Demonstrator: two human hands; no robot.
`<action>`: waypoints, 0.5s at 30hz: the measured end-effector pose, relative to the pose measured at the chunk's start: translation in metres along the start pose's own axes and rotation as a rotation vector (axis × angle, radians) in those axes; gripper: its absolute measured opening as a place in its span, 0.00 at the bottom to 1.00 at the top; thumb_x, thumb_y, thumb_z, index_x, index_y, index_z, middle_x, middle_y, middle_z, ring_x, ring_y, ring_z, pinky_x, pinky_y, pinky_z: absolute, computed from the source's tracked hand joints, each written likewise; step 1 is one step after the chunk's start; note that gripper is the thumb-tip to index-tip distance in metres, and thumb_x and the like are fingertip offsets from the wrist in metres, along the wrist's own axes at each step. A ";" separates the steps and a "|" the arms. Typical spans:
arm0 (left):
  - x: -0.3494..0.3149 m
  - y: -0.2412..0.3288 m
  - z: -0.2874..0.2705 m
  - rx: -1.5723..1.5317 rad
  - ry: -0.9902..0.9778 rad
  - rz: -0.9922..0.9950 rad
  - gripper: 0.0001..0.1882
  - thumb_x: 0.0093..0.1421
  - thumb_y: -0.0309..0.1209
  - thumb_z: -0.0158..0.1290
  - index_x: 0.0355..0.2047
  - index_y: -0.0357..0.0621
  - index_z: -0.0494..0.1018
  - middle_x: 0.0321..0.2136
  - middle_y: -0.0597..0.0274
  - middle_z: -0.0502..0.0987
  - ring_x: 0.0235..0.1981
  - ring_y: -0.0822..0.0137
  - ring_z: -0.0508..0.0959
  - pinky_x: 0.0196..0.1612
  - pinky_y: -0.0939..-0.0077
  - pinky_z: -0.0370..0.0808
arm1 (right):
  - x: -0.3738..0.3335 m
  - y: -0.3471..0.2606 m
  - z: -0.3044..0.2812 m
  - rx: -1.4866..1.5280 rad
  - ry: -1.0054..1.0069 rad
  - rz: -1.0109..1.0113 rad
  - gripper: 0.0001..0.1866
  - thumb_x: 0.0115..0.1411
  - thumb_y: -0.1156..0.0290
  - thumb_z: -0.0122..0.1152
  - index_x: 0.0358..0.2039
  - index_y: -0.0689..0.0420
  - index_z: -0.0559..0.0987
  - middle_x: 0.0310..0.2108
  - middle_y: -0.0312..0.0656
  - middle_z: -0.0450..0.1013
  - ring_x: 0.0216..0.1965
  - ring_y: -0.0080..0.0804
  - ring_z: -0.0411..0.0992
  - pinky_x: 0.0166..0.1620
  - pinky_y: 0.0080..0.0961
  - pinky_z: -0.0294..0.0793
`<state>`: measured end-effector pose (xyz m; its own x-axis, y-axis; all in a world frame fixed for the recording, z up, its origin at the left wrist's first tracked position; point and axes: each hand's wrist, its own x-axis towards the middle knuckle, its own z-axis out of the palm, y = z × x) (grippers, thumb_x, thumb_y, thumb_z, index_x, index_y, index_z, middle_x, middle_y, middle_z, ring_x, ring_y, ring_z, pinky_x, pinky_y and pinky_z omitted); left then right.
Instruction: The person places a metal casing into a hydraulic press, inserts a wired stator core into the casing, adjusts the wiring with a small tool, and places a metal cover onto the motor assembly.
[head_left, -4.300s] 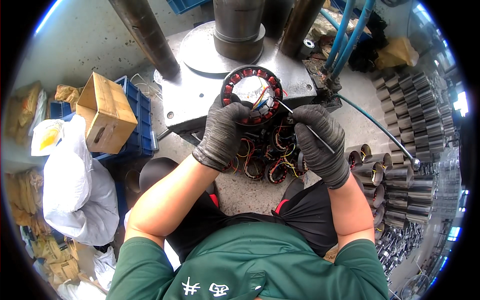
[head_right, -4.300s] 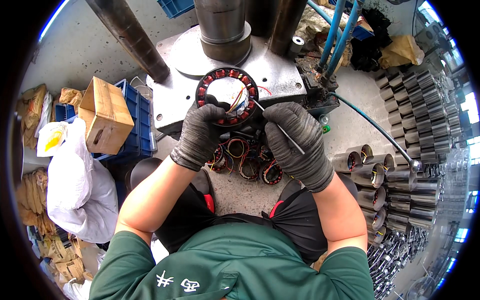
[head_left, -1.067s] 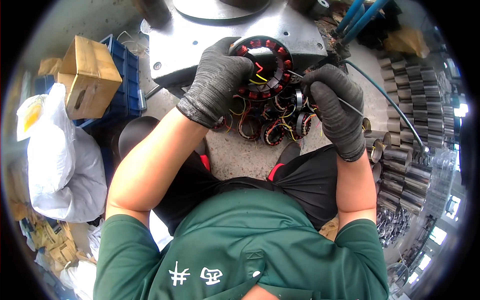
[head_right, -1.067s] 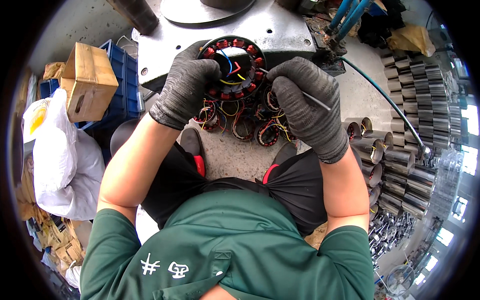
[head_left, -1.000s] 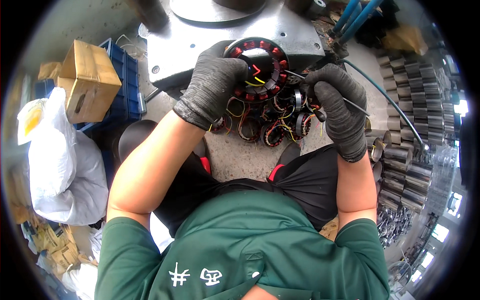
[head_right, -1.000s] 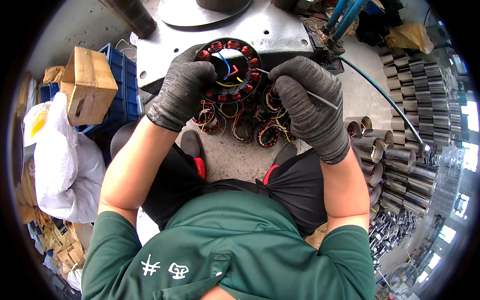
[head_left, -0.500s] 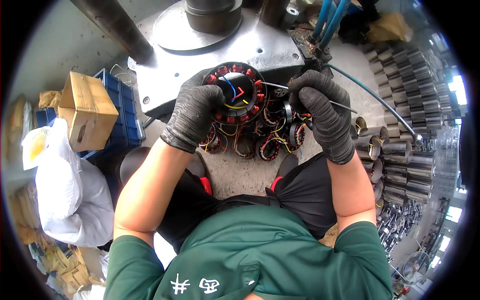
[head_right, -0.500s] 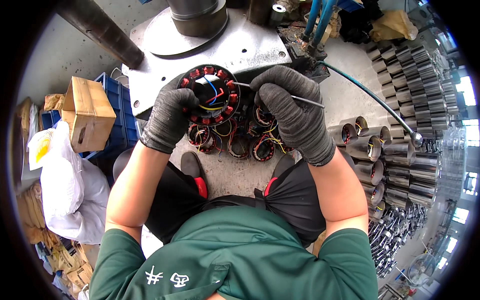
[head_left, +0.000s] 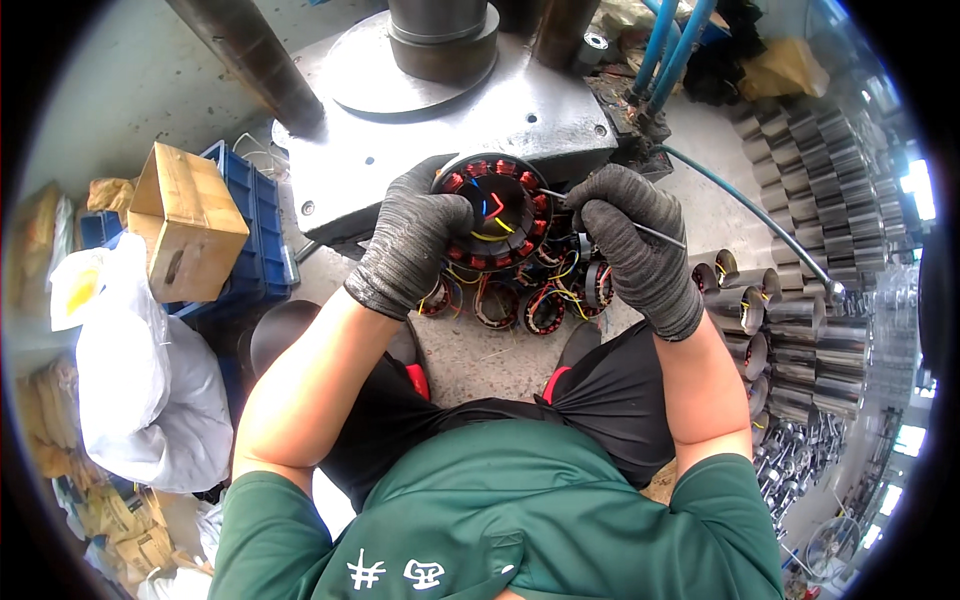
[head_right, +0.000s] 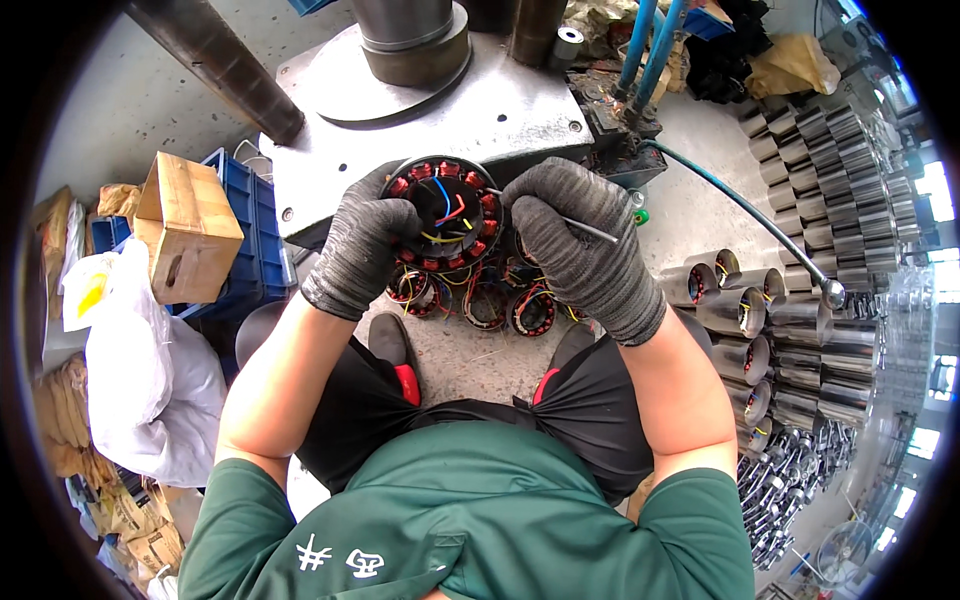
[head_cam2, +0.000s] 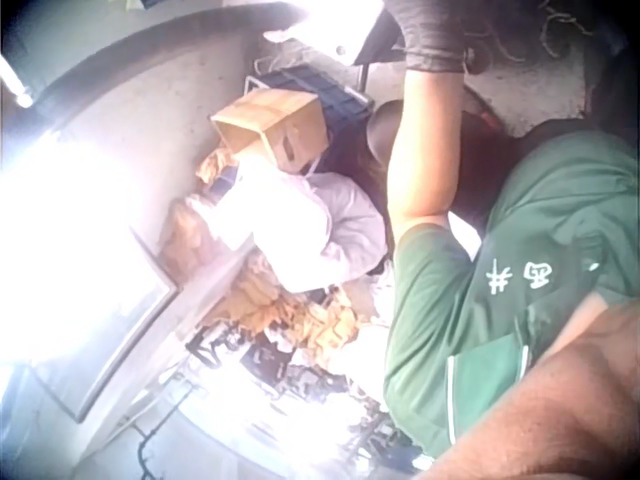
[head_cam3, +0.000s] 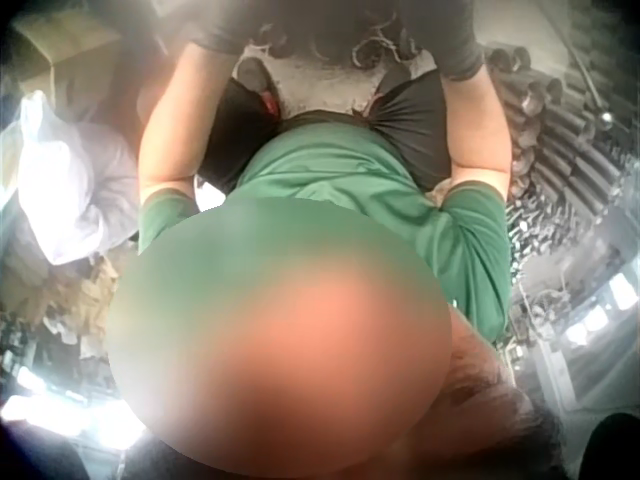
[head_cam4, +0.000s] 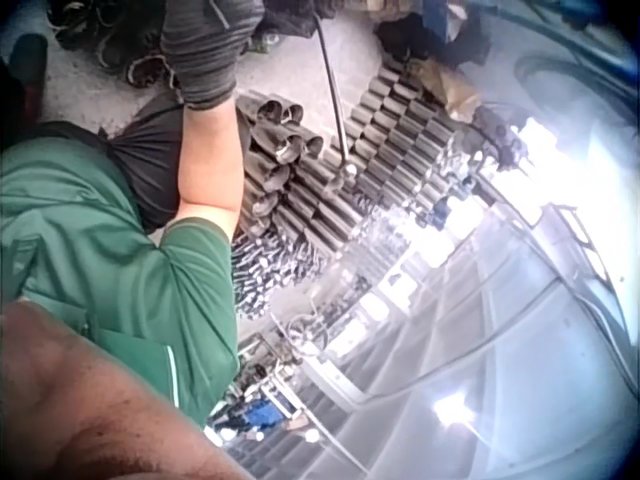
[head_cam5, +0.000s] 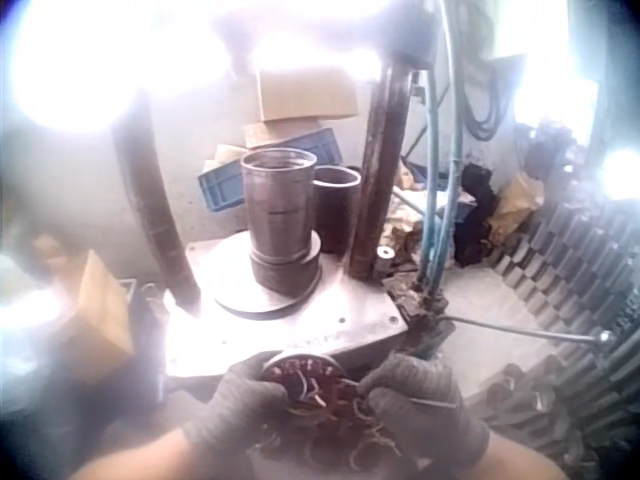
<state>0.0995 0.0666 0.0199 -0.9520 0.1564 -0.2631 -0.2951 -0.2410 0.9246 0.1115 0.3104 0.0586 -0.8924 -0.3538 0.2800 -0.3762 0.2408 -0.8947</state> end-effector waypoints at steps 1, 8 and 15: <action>0.000 -0.001 -0.001 0.001 0.003 0.000 0.38 0.37 0.22 0.49 0.55 0.24 0.71 0.41 0.50 0.82 0.40 0.59 0.83 0.49 0.66 0.84 | 0.000 0.000 0.000 -0.035 0.007 -0.042 0.10 0.66 0.69 0.59 0.39 0.62 0.82 0.31 0.35 0.75 0.33 0.21 0.72 0.38 0.21 0.71; -0.002 0.001 -0.001 -0.098 0.017 0.019 0.36 0.39 0.21 0.50 0.55 0.24 0.71 0.42 0.49 0.82 0.40 0.59 0.84 0.46 0.68 0.84 | -0.001 0.007 0.003 0.242 0.257 -0.139 0.13 0.72 0.67 0.55 0.47 0.61 0.81 0.35 0.38 0.79 0.32 0.22 0.73 0.38 0.22 0.73; 0.001 -0.006 -0.001 -0.145 0.026 0.100 0.37 0.41 0.22 0.55 0.58 0.26 0.70 0.44 0.50 0.82 0.41 0.61 0.84 0.47 0.70 0.84 | 0.011 0.028 0.020 0.135 0.161 0.175 0.25 0.70 0.62 0.63 0.60 0.67 0.73 0.45 0.45 0.81 0.41 0.24 0.78 0.44 0.22 0.80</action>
<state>0.1007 0.0670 0.0140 -0.9785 0.1001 -0.1802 -0.2052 -0.3902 0.8976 0.0963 0.2955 0.0300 -0.9732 -0.1661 0.1588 -0.1854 0.1593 -0.9697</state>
